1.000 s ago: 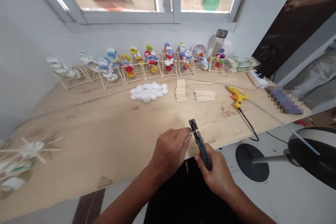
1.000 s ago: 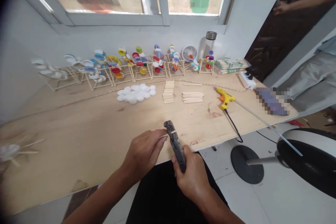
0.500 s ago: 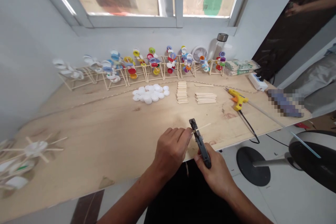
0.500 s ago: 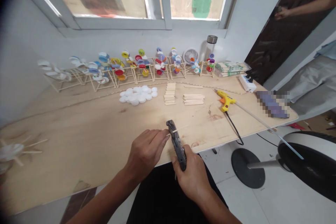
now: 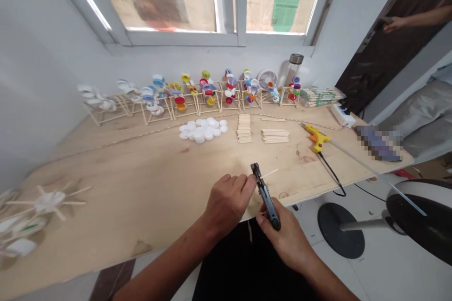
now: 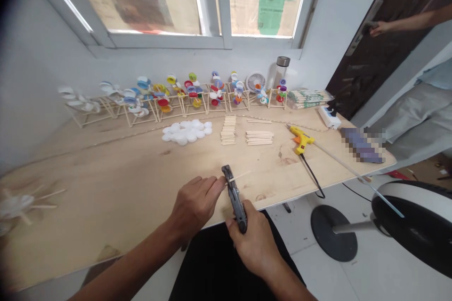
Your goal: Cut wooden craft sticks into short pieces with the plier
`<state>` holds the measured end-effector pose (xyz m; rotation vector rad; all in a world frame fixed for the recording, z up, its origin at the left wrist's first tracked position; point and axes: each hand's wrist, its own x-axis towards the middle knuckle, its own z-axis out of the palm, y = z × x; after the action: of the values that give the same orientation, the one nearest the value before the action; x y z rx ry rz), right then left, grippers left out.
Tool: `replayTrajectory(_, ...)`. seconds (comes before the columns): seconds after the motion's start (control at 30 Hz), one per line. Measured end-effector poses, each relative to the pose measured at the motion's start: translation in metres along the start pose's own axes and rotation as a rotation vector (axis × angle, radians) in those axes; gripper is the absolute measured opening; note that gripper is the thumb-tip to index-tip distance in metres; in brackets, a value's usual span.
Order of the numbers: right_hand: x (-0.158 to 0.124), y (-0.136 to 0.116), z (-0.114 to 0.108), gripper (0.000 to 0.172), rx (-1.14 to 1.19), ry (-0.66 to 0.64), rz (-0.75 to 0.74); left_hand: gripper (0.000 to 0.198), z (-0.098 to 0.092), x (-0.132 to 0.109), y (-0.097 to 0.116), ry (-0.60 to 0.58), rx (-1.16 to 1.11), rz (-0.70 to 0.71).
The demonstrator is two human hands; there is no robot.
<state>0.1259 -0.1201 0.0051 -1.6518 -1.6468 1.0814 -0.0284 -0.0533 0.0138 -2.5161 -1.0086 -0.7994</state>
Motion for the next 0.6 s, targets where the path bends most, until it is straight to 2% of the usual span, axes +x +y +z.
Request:
replayTrajectory(0.27,0.001,-0.001,0.000,0.008,-0.053,0.003,-0.002,0.018,0.000,-0.004,0.001,0.016,-0.129,-0.092)
replayTrajectory(0.43,0.000,-0.008,-0.003,0.006,0.001,-0.055,-0.005,0.015,-0.002,-0.005,0.000,0.024,-0.019,-0.059)
replayTrajectory(0.6,-0.001,-0.012,-0.004,0.004,0.037,-0.056,-0.004,0.014,-0.004,-0.006,0.000,-0.005,0.030,-0.045)
